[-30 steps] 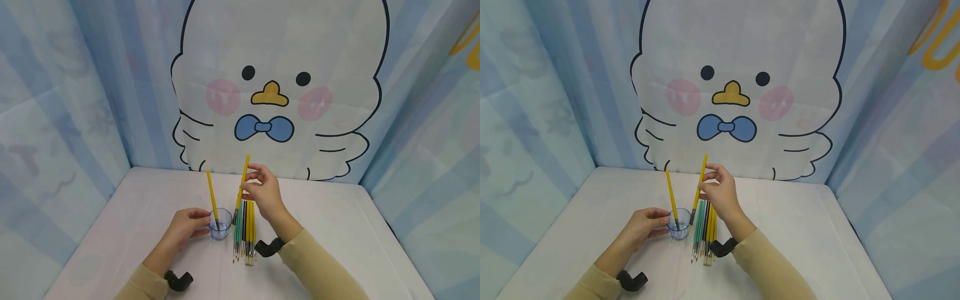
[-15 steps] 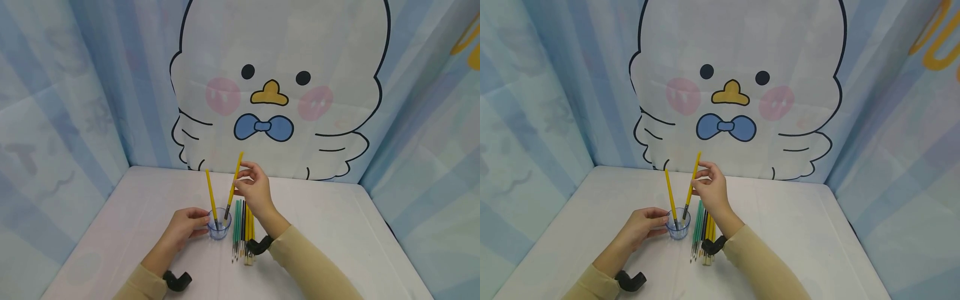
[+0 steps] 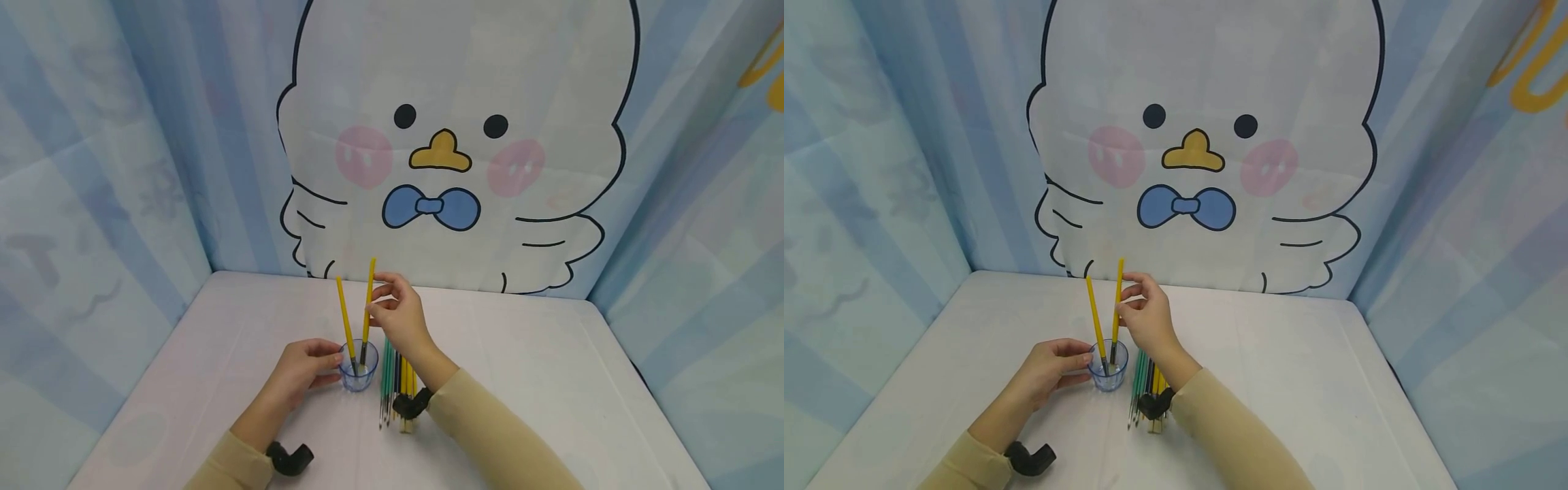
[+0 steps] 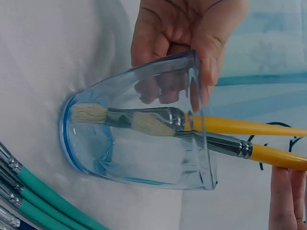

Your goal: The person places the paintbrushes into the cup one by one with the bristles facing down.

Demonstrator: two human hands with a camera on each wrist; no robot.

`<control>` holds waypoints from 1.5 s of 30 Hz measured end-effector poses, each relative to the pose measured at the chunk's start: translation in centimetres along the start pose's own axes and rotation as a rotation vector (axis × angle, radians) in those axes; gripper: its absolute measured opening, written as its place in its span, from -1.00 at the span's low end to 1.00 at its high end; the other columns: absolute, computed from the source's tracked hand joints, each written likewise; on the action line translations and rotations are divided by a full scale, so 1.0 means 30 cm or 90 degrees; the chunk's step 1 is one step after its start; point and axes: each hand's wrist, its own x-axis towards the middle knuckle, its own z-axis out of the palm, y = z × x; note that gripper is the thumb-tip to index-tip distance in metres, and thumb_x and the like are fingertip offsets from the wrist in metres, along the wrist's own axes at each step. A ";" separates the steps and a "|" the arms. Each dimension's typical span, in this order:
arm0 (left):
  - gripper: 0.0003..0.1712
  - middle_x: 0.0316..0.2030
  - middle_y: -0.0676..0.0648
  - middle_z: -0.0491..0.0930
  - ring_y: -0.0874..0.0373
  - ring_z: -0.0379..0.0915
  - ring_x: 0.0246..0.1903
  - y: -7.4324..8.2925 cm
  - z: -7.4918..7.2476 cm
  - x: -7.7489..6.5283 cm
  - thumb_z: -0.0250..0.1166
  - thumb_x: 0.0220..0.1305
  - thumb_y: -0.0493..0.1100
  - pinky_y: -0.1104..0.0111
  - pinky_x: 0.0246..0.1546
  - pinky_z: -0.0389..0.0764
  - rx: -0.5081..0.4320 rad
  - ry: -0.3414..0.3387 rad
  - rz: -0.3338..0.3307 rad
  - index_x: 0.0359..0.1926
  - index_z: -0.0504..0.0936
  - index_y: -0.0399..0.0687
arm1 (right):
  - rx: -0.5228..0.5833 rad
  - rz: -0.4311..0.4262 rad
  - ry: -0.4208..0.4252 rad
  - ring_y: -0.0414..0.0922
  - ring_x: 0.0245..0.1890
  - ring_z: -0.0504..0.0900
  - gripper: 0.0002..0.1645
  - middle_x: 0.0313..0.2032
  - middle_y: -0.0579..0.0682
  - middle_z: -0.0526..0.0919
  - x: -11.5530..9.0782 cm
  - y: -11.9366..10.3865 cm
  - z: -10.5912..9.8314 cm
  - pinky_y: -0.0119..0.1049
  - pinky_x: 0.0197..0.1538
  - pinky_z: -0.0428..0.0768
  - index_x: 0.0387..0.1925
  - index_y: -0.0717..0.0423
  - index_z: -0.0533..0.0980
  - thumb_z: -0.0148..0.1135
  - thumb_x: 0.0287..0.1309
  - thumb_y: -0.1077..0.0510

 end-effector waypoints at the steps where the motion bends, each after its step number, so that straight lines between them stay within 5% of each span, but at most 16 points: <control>1: -0.70 0.01 -0.24 0.73 0.08 0.73 -0.14 -0.001 0.000 -0.001 0.40 0.44 -0.32 0.20 -0.08 0.89 0.001 0.000 -0.002 0.12 0.72 -0.34 | -0.003 0.001 -0.004 -0.09 -0.26 0.73 -0.39 -0.12 0.10 0.61 0.000 0.003 0.003 -0.02 -0.12 0.90 0.34 0.02 0.52 0.33 0.33 0.45; 6: -0.69 0.01 -0.24 0.73 0.07 0.73 -0.13 -0.003 -0.002 -0.001 0.40 0.44 -0.32 0.20 -0.07 0.89 0.001 -0.002 -0.004 0.14 0.71 -0.36 | -0.021 0.001 -0.013 -0.05 -0.24 0.74 -0.39 -0.10 0.19 0.60 -0.004 0.017 0.014 0.13 -0.06 0.88 0.35 0.02 0.52 0.31 0.34 0.45; 27: -0.66 -0.01 -0.23 0.73 0.06 0.71 -0.12 0.003 -0.005 -0.002 0.43 0.42 -0.30 0.16 -0.05 0.89 -0.024 -0.017 -0.002 0.14 0.71 -0.37 | -0.040 0.033 -0.040 -0.09 -0.26 0.75 -0.39 -0.12 0.16 0.63 -0.009 0.087 0.065 -0.16 -0.12 0.89 0.34 0.00 0.54 0.31 0.33 0.44; 37: -0.68 0.00 -0.27 0.73 0.07 0.71 -0.15 0.004 -0.003 -0.002 0.41 0.43 -0.32 0.15 -0.06 0.89 -0.023 -0.013 -0.001 0.13 0.71 -0.38 | -0.032 0.029 -0.069 -0.08 -0.18 0.75 -0.40 -0.02 0.23 0.67 -0.028 0.093 0.063 -0.06 0.01 0.89 0.45 -0.07 0.48 0.30 0.45 0.27; 45: -0.68 0.02 -0.27 0.73 0.06 0.73 -0.14 0.005 0.001 -0.006 0.42 0.43 -0.31 0.16 -0.06 0.89 -0.012 -0.008 -0.001 0.14 0.71 -0.37 | -0.046 0.036 -0.053 0.17 -0.08 0.80 -0.44 0.00 0.28 0.70 -0.037 0.108 0.044 -0.07 0.00 0.89 0.45 -0.02 0.48 0.29 0.48 0.22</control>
